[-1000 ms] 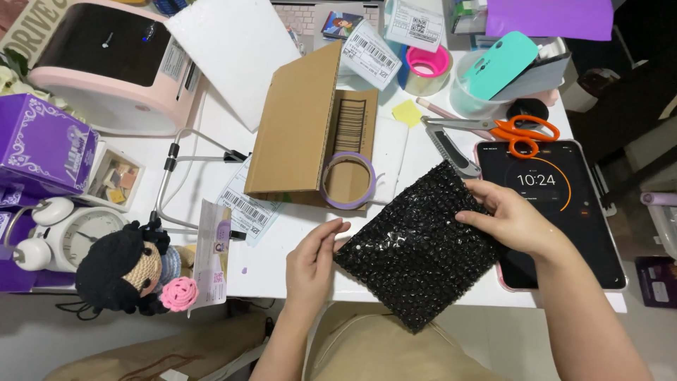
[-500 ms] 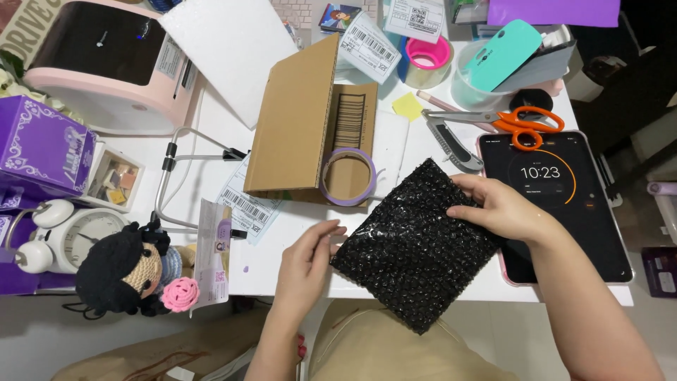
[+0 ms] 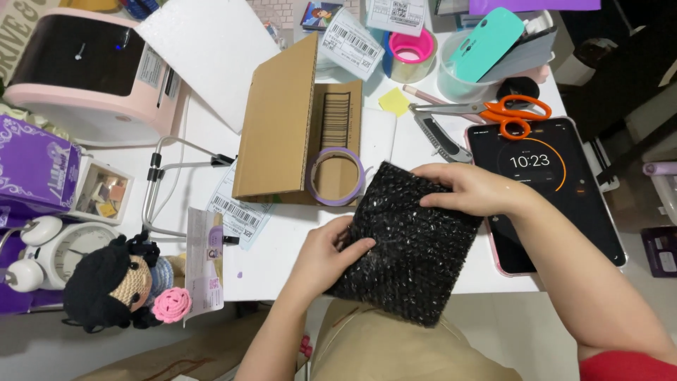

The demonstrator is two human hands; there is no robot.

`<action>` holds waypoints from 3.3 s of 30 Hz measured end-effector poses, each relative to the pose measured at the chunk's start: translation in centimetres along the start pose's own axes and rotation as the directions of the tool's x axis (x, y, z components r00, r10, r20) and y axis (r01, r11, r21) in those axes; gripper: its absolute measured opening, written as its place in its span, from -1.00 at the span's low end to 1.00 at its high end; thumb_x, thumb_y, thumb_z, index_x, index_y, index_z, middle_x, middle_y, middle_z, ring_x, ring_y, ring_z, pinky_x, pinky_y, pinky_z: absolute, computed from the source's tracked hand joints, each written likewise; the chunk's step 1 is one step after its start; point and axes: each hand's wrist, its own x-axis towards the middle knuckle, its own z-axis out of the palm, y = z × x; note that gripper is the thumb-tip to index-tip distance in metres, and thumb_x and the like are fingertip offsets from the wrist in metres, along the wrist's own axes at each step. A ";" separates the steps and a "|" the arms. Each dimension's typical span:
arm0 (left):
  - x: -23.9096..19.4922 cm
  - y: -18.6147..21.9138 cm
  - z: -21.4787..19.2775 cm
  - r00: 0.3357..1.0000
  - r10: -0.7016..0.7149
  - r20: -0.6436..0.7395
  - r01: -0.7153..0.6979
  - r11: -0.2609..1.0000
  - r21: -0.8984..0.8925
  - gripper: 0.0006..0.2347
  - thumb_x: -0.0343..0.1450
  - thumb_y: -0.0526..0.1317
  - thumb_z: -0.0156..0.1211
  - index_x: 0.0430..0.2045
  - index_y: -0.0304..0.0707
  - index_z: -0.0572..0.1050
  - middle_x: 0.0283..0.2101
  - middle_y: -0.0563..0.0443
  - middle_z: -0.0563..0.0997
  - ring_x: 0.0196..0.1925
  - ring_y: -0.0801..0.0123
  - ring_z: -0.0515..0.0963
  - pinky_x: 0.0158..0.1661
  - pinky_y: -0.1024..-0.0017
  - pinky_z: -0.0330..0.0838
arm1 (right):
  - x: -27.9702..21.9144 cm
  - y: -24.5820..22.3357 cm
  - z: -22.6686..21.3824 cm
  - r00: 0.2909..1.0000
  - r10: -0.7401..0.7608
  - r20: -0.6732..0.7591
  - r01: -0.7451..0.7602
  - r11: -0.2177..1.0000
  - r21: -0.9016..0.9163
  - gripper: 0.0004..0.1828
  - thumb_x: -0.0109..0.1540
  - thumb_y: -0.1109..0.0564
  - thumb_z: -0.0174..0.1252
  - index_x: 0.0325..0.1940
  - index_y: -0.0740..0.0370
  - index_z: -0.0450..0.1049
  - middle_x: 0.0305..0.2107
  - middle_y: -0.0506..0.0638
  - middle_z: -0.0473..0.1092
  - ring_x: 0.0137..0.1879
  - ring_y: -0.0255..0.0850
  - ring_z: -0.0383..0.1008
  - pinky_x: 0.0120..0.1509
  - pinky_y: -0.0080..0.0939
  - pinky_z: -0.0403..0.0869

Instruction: The person folds a black bubble wrap sheet around an unseen item, seals it with purple tape, and places it into a cardboard box. They then close the box flaps and apply clear packing tape to seal the box.

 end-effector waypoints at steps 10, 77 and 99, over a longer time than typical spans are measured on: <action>0.4 2.2 0.0 0.993 -0.071 0.091 0.079 0.993 -0.090 -0.54 0.35 -0.11 0.38 0.04 -0.48 0.49 -0.14 -0.43 0.71 -0.09 0.01 0.72 -0.10 0.11 0.63 | 3.1 2.6 1.5 0.995 0.090 -0.050 -0.092 0.994 -0.057 -0.71 0.19 0.11 0.33 -0.02 0.18 0.67 -0.38 0.03 0.64 -0.18 -0.19 0.59 0.11 -0.06 0.55; 7.2 13.9 1.7 0.165 0.950 0.264 -0.645 -0.099 0.758 -0.88 0.44 -0.28 0.16 -0.46 -0.12 0.34 -0.31 0.00 0.33 -0.23 0.10 0.33 0.17 0.11 0.23 | -6.1 2.8 8.3 0.763 0.285 -0.580 0.412 0.477 0.776 -0.88 0.32 0.22 0.07 -0.15 0.29 0.49 -0.19 0.08 0.44 0.00 -0.16 0.42 0.16 -0.18 0.35; 8.2 13.1 3.4 -0.040 0.898 0.438 -0.827 -0.276 0.490 -0.90 0.51 -0.45 0.14 -0.23 -0.24 0.40 0.00 -0.22 0.50 0.09 0.03 0.51 0.30 -0.11 0.27 | -4.4 1.0 3.2 0.788 -0.159 -0.594 0.223 0.974 0.036 -0.34 -0.16 0.25 0.45 0.04 0.11 0.55 0.13 -0.09 0.43 0.25 -0.23 0.45 0.31 -0.17 0.48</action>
